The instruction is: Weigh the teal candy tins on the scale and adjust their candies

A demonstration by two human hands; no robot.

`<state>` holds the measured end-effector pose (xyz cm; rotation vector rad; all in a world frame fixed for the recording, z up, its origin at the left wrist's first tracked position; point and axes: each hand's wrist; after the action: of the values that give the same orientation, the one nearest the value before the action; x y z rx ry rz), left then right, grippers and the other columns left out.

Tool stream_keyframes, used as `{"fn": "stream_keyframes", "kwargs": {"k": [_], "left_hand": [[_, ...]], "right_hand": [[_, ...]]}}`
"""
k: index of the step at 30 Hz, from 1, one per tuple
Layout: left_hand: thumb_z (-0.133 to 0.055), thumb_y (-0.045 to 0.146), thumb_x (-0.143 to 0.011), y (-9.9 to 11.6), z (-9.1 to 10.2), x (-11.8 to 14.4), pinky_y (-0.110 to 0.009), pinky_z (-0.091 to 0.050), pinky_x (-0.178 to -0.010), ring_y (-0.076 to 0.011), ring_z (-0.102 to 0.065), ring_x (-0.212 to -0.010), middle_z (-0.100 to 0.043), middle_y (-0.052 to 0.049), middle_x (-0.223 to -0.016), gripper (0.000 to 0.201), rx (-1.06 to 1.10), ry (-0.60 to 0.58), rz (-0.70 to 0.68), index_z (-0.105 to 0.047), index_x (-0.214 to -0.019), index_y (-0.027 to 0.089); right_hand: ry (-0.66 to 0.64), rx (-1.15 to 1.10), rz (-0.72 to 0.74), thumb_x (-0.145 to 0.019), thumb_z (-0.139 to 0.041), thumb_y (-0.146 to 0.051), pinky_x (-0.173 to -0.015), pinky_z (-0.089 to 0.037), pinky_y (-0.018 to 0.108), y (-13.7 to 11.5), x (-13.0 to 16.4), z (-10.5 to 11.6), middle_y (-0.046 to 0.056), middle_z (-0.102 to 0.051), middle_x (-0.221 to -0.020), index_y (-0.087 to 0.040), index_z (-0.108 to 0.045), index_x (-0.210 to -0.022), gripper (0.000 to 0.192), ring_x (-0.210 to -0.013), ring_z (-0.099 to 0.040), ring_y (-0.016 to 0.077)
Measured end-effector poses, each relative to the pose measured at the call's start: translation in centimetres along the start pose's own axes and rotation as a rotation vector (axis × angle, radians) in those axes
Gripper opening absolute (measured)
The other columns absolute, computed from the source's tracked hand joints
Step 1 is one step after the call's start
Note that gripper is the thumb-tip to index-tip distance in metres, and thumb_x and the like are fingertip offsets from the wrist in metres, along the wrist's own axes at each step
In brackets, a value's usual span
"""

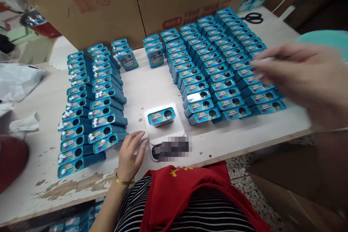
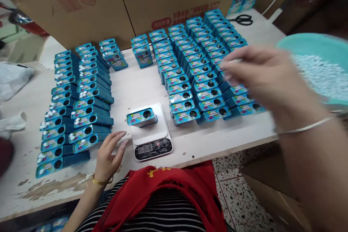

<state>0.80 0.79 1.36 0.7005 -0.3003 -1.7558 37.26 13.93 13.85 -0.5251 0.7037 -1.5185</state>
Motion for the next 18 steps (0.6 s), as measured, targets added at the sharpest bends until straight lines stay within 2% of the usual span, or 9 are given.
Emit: {"fn": "stream_keyframes", "kwargs": {"k": [3,4,7,9,12,18], "left_hand": [[-0.052,0.023,-0.088,0.0,0.3,0.1,-0.035,-0.050,-0.088,-0.0200,-0.059,-0.100,-0.062,-0.008,-0.106,0.026,0.014,0.032,-0.032,-0.058,-0.114,0.021],[-0.053,0.022,-0.088,-0.1,0.4,0.3,-0.036,-0.050,-0.088,-0.0201,-0.059,-0.100,-0.062,-0.008,-0.106,0.027,0.017,0.039,-0.037,-0.058,-0.114,0.021],[-0.053,0.020,-0.088,-0.4,0.8,1.1,-0.036,-0.049,-0.088,-0.0200,-0.059,-0.100,-0.061,-0.008,-0.106,0.027,0.025,0.056,-0.035,-0.057,-0.115,0.021],[-0.053,0.018,-0.088,-0.7,0.9,1.6,-0.035,-0.049,-0.087,-0.0195,-0.059,-0.099,-0.061,-0.008,-0.106,0.027,0.033,0.069,-0.032,-0.057,-0.114,0.021],[-0.053,0.017,-0.088,-1.0,0.7,2.3,-0.033,-0.049,-0.086,-0.0183,-0.059,-0.098,-0.062,-0.007,-0.104,0.024,0.053,0.075,-0.029,-0.058,-0.111,0.021],[-0.052,0.019,-0.088,-1.3,0.2,2.4,-0.032,-0.050,-0.084,-0.0176,-0.060,-0.095,-0.063,-0.007,-0.102,0.020,0.100,0.061,0.001,-0.060,-0.106,0.020]], "right_hand": [[-0.407,-0.273,0.137,-0.082,-0.061,-0.029,-0.049,-0.035,0.023,-4.4,1.7,-4.5,-0.001,-0.053,-0.061,-0.016,-0.063,-0.086,0.014,-0.052,-0.045,0.0083],[-0.476,-0.293,0.199,-0.082,-0.060,-0.025,-0.050,-0.035,0.023,-5.6,2.1,-6.2,-0.002,-0.054,-0.063,-0.016,-0.062,-0.085,0.010,-0.052,-0.044,0.0080],[-0.550,-0.136,0.377,-0.081,-0.056,-0.013,-0.062,-0.039,0.024,-7.6,2.8,-10.2,0.002,-0.060,-0.078,-0.014,-0.062,-0.082,0.007,-0.065,-0.050,0.0094],[-0.577,0.015,0.425,-0.081,-0.055,-0.009,-0.069,-0.040,0.025,-8.0,2.8,-11.6,0.004,-0.061,-0.084,-0.014,-0.063,-0.084,0.010,-0.072,-0.051,0.0112],[-0.600,0.152,0.444,-0.081,-0.057,-0.009,-0.074,-0.039,0.026,-7.9,2.7,-12.3,0.006,-0.062,-0.088,-0.013,-0.064,-0.088,0.011,-0.077,-0.052,0.0135],[-0.620,0.253,0.458,-0.083,-0.055,-0.011,-0.079,-0.039,0.027,-8.2,2.8,-12.0,0.008,-0.061,-0.092,-0.014,-0.064,-0.090,0.012,-0.085,-0.053,0.0167]]}}
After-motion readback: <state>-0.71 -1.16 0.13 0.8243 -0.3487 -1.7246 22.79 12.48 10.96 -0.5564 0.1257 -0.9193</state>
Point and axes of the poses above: each hand's wrist, its own x-axis away from the middle knuckle, its own z-axis out of the back of the hand, y = z × x
